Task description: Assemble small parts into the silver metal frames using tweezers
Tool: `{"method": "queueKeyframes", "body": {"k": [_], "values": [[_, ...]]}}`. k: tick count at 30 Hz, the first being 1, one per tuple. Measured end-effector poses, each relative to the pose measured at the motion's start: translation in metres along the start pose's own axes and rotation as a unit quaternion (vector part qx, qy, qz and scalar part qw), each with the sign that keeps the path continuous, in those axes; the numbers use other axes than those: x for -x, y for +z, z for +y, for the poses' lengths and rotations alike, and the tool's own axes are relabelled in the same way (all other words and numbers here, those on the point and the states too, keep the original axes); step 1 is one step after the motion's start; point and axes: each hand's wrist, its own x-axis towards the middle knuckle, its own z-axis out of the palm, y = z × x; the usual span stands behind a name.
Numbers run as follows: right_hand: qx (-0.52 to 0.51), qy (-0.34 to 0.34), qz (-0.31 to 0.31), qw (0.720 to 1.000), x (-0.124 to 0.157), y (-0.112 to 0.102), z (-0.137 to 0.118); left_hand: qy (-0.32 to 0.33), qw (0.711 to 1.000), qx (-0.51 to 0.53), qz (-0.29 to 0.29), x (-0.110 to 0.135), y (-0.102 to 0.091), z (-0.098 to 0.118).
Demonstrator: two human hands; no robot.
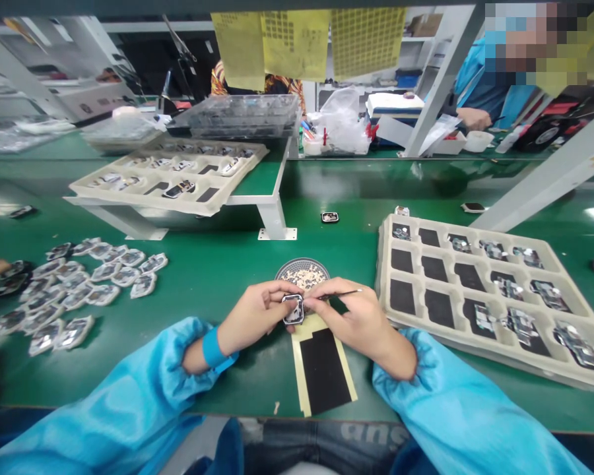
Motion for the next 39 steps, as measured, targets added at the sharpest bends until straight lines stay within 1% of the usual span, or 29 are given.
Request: {"method": "queueKeyframes", "body": {"k": [5, 8, 10, 14, 17, 21, 23, 25, 27, 29, 31, 33, 35, 36, 38, 39], "values": [[0.012, 0.008, -0.01, 1.0, -0.002, 0.0, -0.001, 0.004, 1.0, 0.008, 0.001, 0.0, -0.001, -0.002], [0.043, 0.03, -0.018, 0.998, -0.002, 0.0, -0.003, 0.006, 1.0, 0.011, 0.002, 0.0, -0.001, -0.002], [0.054, 0.045, -0.007, 0.997, -0.002, 0.0, -0.004, 0.006, 1.0, 0.013, 0.003, 0.0, -0.001, -0.001], [0.044, 0.062, 0.029, 0.997, 0.0, -0.002, -0.006, 0.014, 1.0, 0.005, 0.012, 0.002, -0.002, 0.006], [0.048, 0.066, 0.027, 0.996, 0.001, -0.002, -0.006, 0.029, 0.999, -0.014, 0.017, 0.004, -0.003, 0.01], [0.049, 0.054, 0.02, 0.997, 0.001, -0.001, -0.005, 0.057, 0.997, -0.038, 0.03, 0.005, -0.004, 0.011], [0.028, 0.069, 0.015, 0.997, 0.0, -0.001, -0.005, 0.07, 0.996, -0.043, 0.031, 0.006, -0.005, 0.01], [-0.032, 0.109, 0.005, 0.993, 0.0, -0.001, -0.005, 0.083, 0.995, -0.044, 0.027, 0.006, -0.007, 0.01], [-0.111, 0.155, -0.011, 0.982, 0.0, -0.002, -0.003, 0.095, 0.994, -0.052, 0.024, 0.006, -0.009, 0.01], [-0.167, 0.183, -0.035, 0.968, -0.001, -0.004, -0.002, 0.101, 0.992, -0.069, 0.023, 0.005, -0.012, 0.009], [-0.184, 0.194, -0.057, 0.962, -0.002, -0.005, -0.003, 0.097, 0.991, -0.085, 0.025, 0.004, -0.015, 0.008], [-0.195, 0.199, -0.062, 0.958, -0.003, -0.007, -0.008, 0.091, 0.991, -0.09, 0.029, 0.002, -0.017, 0.009], [-0.225, 0.195, -0.046, 0.954, -0.004, -0.013, -0.016, 0.093, 0.993, -0.072, 0.03, 0.0, -0.019, 0.009], [-0.242, 0.189, -0.028, 0.951, -0.006, -0.019, -0.02, 0.097, 0.993, -0.053, 0.025, -0.001, -0.019, 0.01], [-0.237, 0.179, 0.027, 0.954, -0.009, -0.04, -0.025, 0.103, 0.995, -0.008, 0.008, -0.002, -0.019, 0.01], [-0.199, 0.178, 0.065, 0.961, -0.011, -0.055, -0.026, 0.1, 0.995, 0.011, 0.0, -0.002, -0.018, 0.011]]}}
